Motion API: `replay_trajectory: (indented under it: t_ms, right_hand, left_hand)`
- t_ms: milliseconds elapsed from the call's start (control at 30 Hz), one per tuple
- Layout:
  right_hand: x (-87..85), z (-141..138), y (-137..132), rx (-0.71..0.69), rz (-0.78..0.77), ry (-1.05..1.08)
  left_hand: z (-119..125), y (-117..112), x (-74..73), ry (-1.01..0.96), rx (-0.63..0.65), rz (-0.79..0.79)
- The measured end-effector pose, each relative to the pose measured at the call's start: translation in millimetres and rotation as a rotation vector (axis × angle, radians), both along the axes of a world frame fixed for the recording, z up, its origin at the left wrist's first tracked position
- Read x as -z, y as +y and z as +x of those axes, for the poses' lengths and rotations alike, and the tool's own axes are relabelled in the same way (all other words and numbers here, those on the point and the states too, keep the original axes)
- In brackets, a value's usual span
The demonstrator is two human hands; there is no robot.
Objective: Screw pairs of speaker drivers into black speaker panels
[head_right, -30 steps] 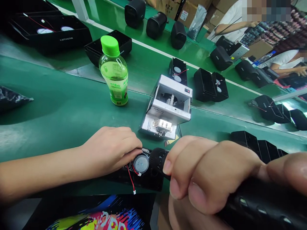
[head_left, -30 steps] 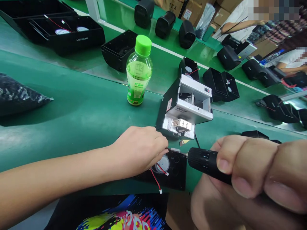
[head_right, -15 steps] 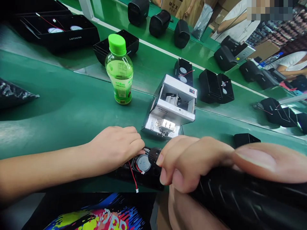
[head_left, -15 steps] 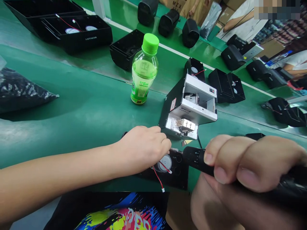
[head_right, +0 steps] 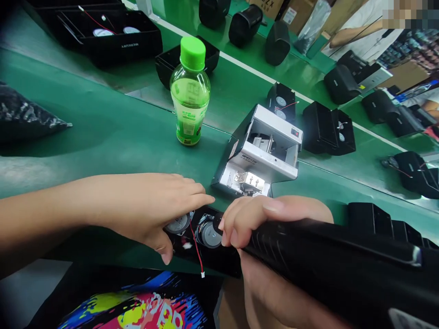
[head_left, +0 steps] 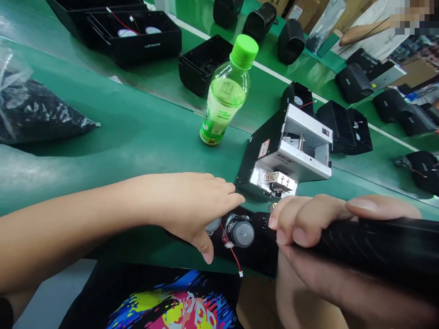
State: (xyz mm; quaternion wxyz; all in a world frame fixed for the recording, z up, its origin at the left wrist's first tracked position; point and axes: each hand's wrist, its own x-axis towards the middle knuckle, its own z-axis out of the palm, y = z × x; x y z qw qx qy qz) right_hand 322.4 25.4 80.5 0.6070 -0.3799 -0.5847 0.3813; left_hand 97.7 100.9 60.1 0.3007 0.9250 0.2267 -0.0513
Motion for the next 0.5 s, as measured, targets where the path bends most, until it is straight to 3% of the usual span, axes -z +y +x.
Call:
replay_trajectory:
  t_ms: [200, 500]
  right_hand:
    - [1.4, -4, 4, 0.026, -0.044, 0.044]
    - [3.0, -5, 11, 0.042, -0.042, 0.021]
  left_hand:
    - [2, -1, 6.1, -0.003, 0.024, 0.031]
    - [4, 0, 4.2, -0.001, 0.032, 0.030]
